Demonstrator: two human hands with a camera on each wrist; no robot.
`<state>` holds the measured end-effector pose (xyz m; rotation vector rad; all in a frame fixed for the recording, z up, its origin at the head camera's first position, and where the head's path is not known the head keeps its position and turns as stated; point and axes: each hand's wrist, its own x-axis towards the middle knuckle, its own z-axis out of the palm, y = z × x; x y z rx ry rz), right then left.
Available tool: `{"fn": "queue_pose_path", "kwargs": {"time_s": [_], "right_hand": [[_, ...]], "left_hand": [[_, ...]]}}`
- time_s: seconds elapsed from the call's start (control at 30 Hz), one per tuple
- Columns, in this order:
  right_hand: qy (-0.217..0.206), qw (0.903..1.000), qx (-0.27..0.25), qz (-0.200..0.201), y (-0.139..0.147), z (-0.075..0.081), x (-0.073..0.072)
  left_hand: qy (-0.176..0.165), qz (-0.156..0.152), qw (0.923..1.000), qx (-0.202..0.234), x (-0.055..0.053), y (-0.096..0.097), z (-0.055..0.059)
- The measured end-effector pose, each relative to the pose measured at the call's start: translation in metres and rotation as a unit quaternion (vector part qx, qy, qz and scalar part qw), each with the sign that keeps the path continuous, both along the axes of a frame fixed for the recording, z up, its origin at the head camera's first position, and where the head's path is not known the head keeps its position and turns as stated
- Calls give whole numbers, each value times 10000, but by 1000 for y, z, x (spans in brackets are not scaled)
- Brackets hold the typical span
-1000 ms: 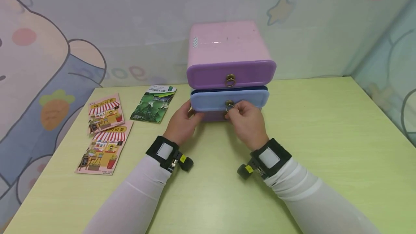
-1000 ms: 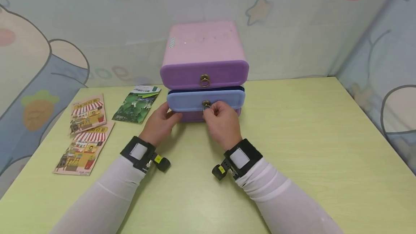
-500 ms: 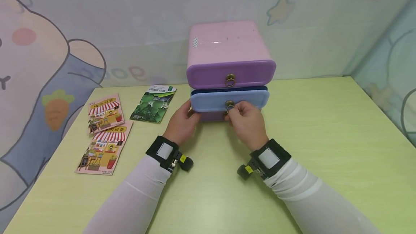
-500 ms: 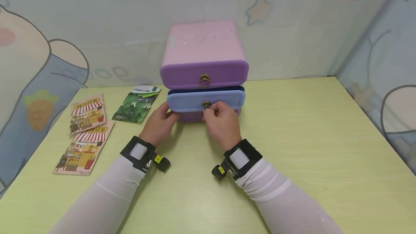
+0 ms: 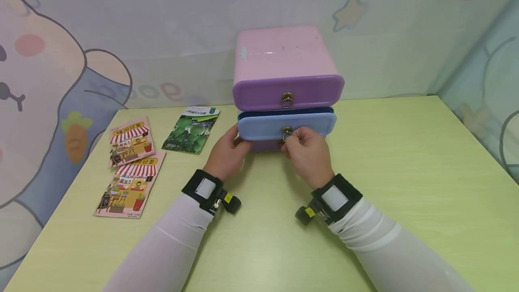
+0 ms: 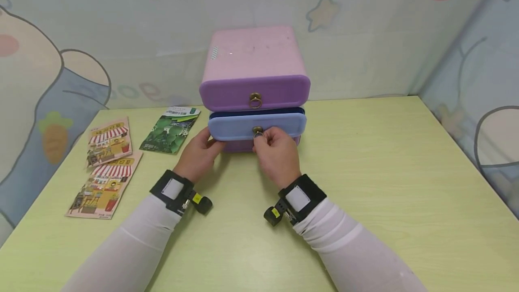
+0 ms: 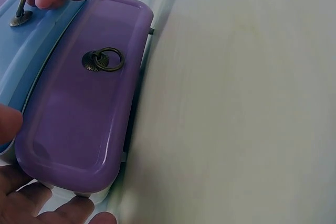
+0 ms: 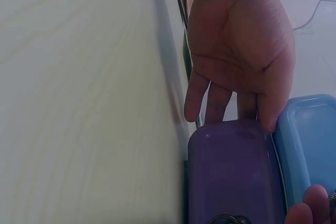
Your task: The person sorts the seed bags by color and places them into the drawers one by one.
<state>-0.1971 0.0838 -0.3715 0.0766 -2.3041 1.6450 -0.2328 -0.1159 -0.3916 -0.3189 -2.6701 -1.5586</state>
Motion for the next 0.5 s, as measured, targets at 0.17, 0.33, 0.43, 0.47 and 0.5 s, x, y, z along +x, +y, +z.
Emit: {"fn": "queue_pose_path", "kwargs": {"time_s": [0.17,0.33,0.43,0.47,0.5], "right_hand": [[103,9999,6,-23,-1,-1,0],[181,9998,19,-24,-3,-3,1],[206,9997,-93,29,-3,-5,2],[204,9997,-147,48,-3,-7,2],[194,9996,-193,64,-3,-8,2]], "left_hand": [[-17,0,10000,-17,1,0,0],[24,20,10000,2,2,1,0],[135,11,9999,-16,1,2,-2],[172,1,9998,-29,1,2,-3],[201,-4,9998,-41,0,3,-4]]}}
